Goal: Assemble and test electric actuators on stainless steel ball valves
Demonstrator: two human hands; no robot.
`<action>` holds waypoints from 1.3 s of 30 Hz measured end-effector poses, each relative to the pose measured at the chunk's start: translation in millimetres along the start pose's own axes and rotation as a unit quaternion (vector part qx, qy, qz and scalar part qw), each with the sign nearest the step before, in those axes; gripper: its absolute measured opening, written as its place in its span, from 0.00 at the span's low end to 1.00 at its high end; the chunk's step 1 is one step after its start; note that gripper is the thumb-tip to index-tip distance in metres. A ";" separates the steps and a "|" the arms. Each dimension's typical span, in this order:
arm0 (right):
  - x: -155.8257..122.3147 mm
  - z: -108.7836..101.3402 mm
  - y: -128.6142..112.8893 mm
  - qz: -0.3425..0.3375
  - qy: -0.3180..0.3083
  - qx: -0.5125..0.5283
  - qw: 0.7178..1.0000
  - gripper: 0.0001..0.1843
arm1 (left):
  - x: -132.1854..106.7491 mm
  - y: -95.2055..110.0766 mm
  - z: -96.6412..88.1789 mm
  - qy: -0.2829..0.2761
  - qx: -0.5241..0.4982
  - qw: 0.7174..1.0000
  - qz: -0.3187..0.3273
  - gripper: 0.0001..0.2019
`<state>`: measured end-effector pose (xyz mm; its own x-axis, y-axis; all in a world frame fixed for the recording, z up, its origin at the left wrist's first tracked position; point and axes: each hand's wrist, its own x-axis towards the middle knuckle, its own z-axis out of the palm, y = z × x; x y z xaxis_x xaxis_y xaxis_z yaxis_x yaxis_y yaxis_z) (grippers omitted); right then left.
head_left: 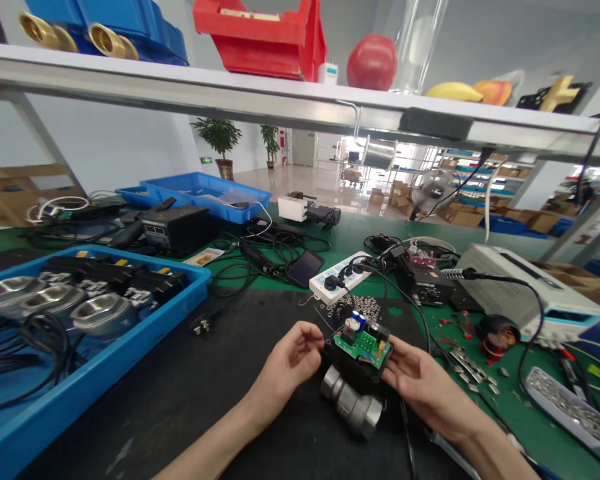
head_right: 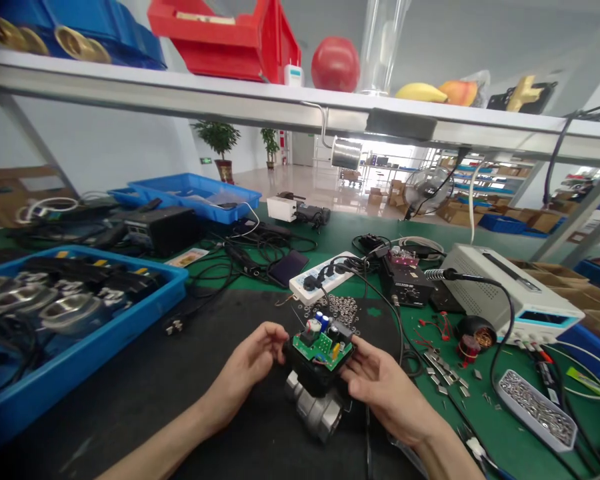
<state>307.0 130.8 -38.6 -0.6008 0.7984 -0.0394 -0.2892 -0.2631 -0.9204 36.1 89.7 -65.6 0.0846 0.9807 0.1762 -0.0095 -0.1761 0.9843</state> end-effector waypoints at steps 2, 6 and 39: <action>0.8 -0.7 1.5 -0.004 0.019 -0.027 0.999 0.42 | -11.2 0.1 12.6 0.006 0.027 0.999 0.017 0.43; -0.1 8.6 13.4 -0.012 0.121 -0.130 0.984 0.32 | -26.1 3.5 39.0 -0.007 0.081 0.995 0.049 0.65; -11.4 64.7 48.0 -0.304 0.184 -0.430 0.830 0.13 | 1.7 18.2 -14.9 -0.138 -0.257 0.951 -0.099 0.28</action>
<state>251.7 74.0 -57.2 -0.2244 0.7947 0.5640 0.2790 0.6069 -0.7442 21.3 89.4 -47.3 0.3938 0.9179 0.0494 -0.4468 0.1442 0.8829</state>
